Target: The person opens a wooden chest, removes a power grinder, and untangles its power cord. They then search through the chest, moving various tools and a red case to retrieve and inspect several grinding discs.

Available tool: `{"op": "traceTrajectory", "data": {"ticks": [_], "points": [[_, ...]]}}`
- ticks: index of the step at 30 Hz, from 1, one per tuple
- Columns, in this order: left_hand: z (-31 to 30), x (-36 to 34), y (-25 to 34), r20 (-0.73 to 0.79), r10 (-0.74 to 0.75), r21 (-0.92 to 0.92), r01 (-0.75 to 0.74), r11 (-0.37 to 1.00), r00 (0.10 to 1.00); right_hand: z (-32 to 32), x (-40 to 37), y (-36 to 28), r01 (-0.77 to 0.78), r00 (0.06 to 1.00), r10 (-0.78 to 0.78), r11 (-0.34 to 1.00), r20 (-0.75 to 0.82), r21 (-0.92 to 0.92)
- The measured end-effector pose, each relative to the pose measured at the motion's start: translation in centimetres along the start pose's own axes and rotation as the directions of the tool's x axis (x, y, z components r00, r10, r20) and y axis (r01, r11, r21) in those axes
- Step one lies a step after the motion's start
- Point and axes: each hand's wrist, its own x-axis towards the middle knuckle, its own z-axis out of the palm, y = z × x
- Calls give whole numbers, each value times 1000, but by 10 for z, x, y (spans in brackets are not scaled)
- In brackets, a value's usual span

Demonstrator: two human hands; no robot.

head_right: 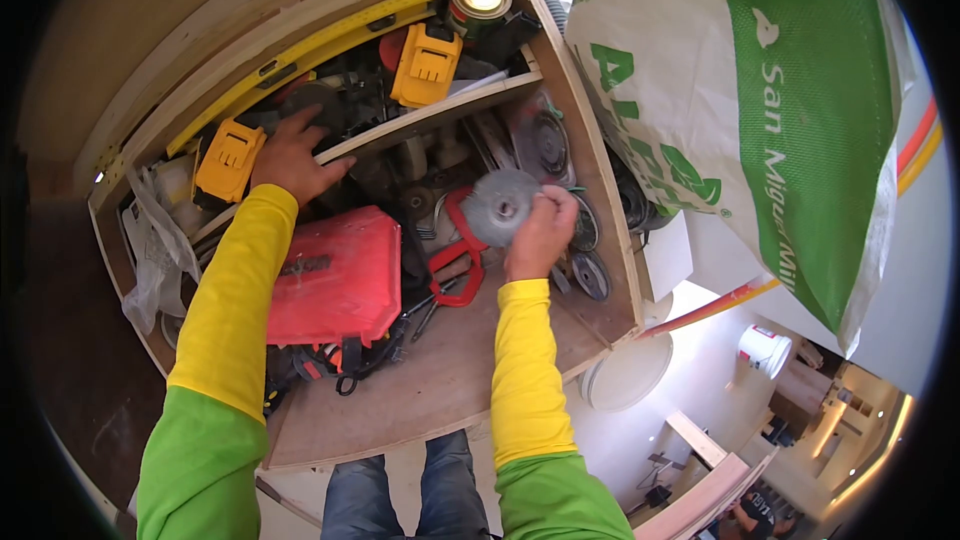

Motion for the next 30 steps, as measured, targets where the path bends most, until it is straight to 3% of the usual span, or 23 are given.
{"op": "traceTrajectory", "data": {"ticks": [1,2,4,6,8,12,14,22,24,25,27,28,29,30], "points": [[-1,0,1,3,2,6,-2,1000,1000,-3,9,5,101,995,-100,995,-27,26],[-1,0,0,5,4,12,-4,1000,1000,4,9,-12,102,995,-101,994,-22,27],[0,0,-1,-3,8,14,-8,1000,1000,13,10,-51,152,985,-172,920,-24,-361],[2,0,-3,-11,12,15,-12,1000,1000,19,20,-57,134,987,-158,888,-19,-440],[1,1,-3,23,14,24,-15,1000,1000,19,33,-50,229,969,-240,775,61,-589],[0,-1,-2,-19,22,23,-22,1000,1000,17,42,-45,221,970,-237,770,53,-598],[2,-1,-3,-27,25,5,-25,1000,999,18,40,-42,358,929,-362,834,73,-421],[1,0,-2,-21,31,15,-31,999,999,6,9,-15,321,944,-250,845,216,-428],[2,0,-2,-20,32,19,-31,999,999,4,16,1,200,972,-160,949,175,-244],[3,1,-3,-22,35,19,-35,999,999,7,17,-1,196,972,-156,950,173,-243],[3,0,-3,-24,39,24,-38,999,999,11,18,-5,-112,987,100,989,125,92],[2,0,-2,-18,34,17,-34,999,999,8,14,-17,-114,987,102,989,125,95],[1,0,-1,-12,28,11,-28,1000,1000,3,6,-36,-486,842,373,838,390,247],[0,0,-1,-13,25,18,-25,1000,1000,1,-1,-45,-797,562,501,541,658,268]]}}
